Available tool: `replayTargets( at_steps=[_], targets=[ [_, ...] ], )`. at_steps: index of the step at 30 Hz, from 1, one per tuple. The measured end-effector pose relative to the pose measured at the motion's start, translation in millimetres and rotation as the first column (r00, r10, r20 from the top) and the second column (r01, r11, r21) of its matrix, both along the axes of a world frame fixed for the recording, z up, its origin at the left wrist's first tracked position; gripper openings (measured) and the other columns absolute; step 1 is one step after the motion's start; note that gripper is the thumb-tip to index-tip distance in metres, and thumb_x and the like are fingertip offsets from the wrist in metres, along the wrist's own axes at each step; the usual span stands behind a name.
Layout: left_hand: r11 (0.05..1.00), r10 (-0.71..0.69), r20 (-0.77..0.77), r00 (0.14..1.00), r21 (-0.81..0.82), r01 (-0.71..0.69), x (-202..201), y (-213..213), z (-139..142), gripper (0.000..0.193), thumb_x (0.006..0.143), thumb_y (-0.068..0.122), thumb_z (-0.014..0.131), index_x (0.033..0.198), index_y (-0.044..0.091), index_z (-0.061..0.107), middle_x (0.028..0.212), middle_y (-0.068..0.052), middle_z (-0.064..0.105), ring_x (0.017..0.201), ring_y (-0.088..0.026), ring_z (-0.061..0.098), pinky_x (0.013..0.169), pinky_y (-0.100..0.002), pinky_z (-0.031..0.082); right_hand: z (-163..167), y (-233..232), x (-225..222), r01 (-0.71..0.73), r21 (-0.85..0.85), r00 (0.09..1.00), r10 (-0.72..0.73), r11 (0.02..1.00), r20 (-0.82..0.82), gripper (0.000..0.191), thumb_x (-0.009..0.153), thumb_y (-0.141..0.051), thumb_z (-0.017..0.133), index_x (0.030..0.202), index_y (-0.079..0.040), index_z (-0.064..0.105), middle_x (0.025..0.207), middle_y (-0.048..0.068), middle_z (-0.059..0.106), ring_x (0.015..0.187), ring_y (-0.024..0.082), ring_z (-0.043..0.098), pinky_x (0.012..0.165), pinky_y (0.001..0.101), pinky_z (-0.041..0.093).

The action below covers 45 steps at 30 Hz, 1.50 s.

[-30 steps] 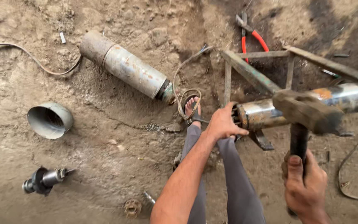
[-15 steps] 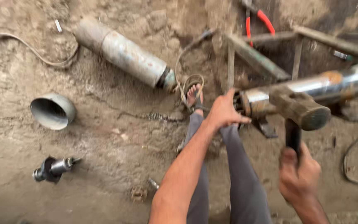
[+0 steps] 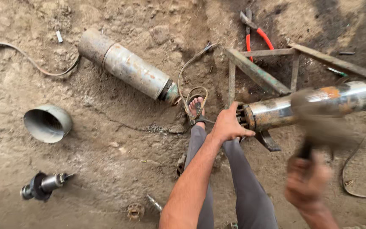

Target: The person holds a metal pump motor housing on a wooden stand and repeatedly strikes it with a hammer, rotating it to work around the body. They then fit a black rubber end component into the housing opening, press it into place, and lift the assembled unit.

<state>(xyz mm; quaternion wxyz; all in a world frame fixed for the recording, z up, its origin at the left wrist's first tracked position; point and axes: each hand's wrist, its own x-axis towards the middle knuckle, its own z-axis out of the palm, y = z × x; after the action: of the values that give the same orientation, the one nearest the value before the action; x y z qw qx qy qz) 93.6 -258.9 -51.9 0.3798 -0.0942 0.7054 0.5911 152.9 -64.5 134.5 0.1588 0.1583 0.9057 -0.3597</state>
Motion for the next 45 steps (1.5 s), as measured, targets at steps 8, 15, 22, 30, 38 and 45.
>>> replayTargets(
  at_steps=[8, 15, 22, 30, 38, 45],
  targets=[
    [0.995, 0.083, -0.135, 0.987, 0.061, -0.075, -5, 3, -3, 0.103, 0.048, 0.041, 0.096, 0.135, 0.003, 0.054, 0.099, -0.021, 0.076, 0.092, -0.034, 0.076, 0.089, -0.041, 0.058, 14, 0, -17, 0.311, 0.226, 0.772, -0.384, 0.923, 0.507, 0.046, 0.106, -0.044, 0.054, 0.092, -0.001, 0.062, 0.061, 0.012, 0.048, 0.054, 0.029, 0.047, 0.055, 0.0457, 0.037],
    [0.999, -0.050, 0.113, 0.992, -0.010, 0.052, -1, 8, -3, 0.108, 0.047, 0.046, 0.088, 0.139, 0.004, 0.050, 0.093, -0.027, 0.075, 0.083, -0.043, 0.075, 0.078, -0.048, 0.060, -5, -6, 16, -0.019, 0.209, 0.916, -0.066, 0.978, 0.396, 0.042, 0.106, -0.040, 0.056, 0.090, -0.001, 0.060, 0.063, 0.005, 0.049, 0.057, 0.021, 0.044, 0.057, 0.0327, 0.039],
    [0.997, 0.048, -0.263, 0.964, -0.048, -0.063, 5, 17, -1, 0.115, 0.053, 0.043, 0.093, 0.148, -0.003, 0.045, 0.131, -0.027, 0.064, 0.123, -0.041, 0.062, 0.106, -0.045, 0.049, 9, 18, -1, 0.603, -0.136, 0.694, -0.433, 0.786, 0.575, 0.042, 0.106, -0.042, 0.050, 0.090, -0.004, 0.058, 0.063, 0.003, 0.050, 0.049, 0.014, 0.044, 0.045, 0.0309, 0.035],
    [0.958, -0.225, -0.204, 0.953, -0.227, 0.178, -13, 26, 17, 0.113, 0.056, 0.037, 0.093, 0.147, -0.004, 0.041, 0.141, -0.024, 0.055, 0.128, -0.039, 0.055, 0.103, -0.044, 0.047, 11, 2, -1, 0.724, -0.078, 0.561, -0.520, 0.685, 0.644, 0.044, 0.102, -0.048, 0.052, 0.088, -0.007, 0.057, 0.062, 0.003, 0.049, 0.047, 0.015, 0.042, 0.043, 0.0326, 0.033],
    [0.982, -0.148, -0.176, 0.973, -0.147, 0.123, -33, 18, 37, 0.101, 0.045, 0.031, 0.097, 0.132, 0.004, 0.054, 0.122, -0.020, 0.065, 0.118, -0.039, 0.060, 0.098, -0.045, 0.049, -21, -12, -6, 0.730, 0.030, 0.509, -0.572, 0.683, 0.643, 0.048, 0.101, -0.051, 0.055, 0.084, -0.007, 0.057, 0.060, 0.005, 0.050, 0.045, 0.017, 0.043, 0.043, 0.0335, 0.035],
    [0.985, -0.077, -0.175, 0.981, -0.168, 0.047, -22, 17, 25, 0.094, 0.046, 0.030, 0.098, 0.124, 0.003, 0.055, 0.124, -0.022, 0.064, 0.118, -0.042, 0.060, 0.100, -0.047, 0.050, -29, -11, -7, 0.624, 0.015, 0.599, -0.491, 0.781, 0.633, 0.049, 0.100, -0.052, 0.056, 0.083, -0.006, 0.061, 0.063, 0.003, 0.051, 0.047, 0.016, 0.044, 0.044, 0.0340, 0.036]
  ],
)
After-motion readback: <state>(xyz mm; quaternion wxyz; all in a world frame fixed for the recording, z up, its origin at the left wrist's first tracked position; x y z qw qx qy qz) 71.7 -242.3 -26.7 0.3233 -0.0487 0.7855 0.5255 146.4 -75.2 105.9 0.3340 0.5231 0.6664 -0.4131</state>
